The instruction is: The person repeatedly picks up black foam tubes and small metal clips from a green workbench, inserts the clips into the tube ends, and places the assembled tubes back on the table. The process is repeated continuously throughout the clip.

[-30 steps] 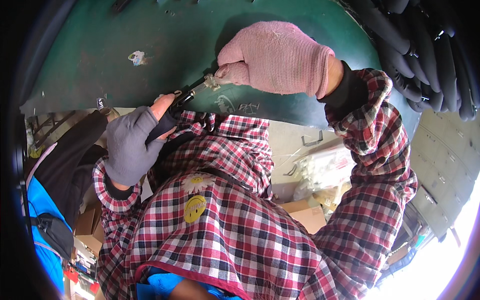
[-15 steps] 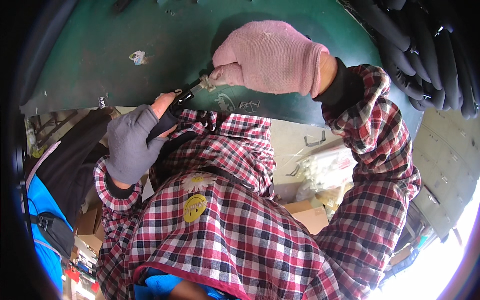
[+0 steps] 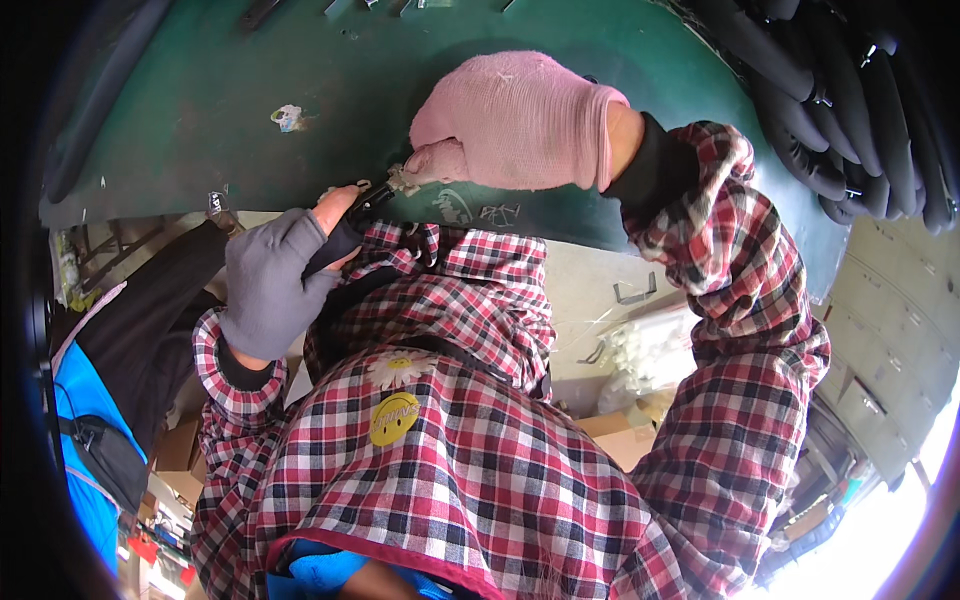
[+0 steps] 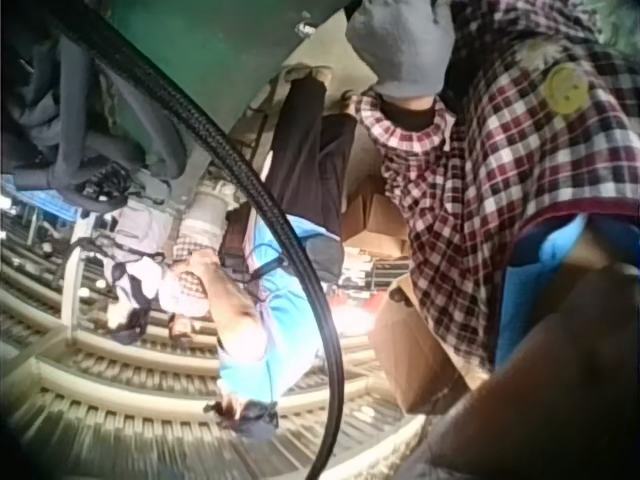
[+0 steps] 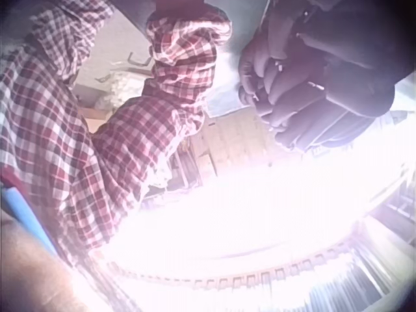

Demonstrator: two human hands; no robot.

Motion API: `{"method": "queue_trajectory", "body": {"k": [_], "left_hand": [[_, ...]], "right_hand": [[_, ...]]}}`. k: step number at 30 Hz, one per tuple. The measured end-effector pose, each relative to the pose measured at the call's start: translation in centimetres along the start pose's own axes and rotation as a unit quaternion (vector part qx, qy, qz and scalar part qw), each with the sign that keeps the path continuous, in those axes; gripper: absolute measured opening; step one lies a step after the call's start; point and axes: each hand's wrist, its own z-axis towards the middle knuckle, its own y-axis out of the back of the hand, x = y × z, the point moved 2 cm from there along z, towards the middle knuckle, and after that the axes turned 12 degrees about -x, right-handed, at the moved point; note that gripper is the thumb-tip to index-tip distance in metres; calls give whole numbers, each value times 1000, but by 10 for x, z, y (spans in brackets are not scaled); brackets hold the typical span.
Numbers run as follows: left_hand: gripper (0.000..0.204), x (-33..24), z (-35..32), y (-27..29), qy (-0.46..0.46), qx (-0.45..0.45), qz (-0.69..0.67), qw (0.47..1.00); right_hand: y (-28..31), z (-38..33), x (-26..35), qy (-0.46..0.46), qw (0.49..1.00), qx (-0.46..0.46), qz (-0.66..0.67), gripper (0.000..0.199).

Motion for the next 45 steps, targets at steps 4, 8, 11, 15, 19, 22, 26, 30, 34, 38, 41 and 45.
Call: {"method": "queue_trajectory", "body": {"k": [4,8,11,15,19,22,26,30,34,38,41,45], "left_hand": [[77,6,-4,-10,8,-10,2,1000],[57,17,-1,-15,4,-68,-36,997],[55,41,-21,1,103,-85,-34,990],[52,69,-57,35,175,-104,-97,974],[56,99,-99,74,336,-122,-266,895],[80,103,-111,99,292,-181,-355,870],[85,120,-153,136,209,-253,-443,834],[62,165,-175,134,183,-253,-627,714],[49,199,-196,134,216,-70,-742,631],[46,235,-216,165,97,202,-779,585],[53,249,-208,149,-23,321,-803,502],[52,227,-223,87,432,-343,-120,826]], "right_hand": [[6,13,-5,-25,993,91,65,37],[7,16,-24,-27,989,86,116,35],[2,-14,-85,-76,988,-75,113,32],[-14,-41,-87,-66,928,-336,-144,25],[-55,-42,-31,-64,844,-520,-116,26],[-127,-49,12,-54,908,-152,388,36],[-227,-16,17,-74,900,38,427,65],[-252,8,35,-54,654,-62,752,91],[-254,6,32,-278,739,-196,582,41],[-243,-7,25,-269,796,-179,512,63],[-244,5,32,-117,690,-26,714,65],[-219,4,60,77,354,-29,931,50]]}}
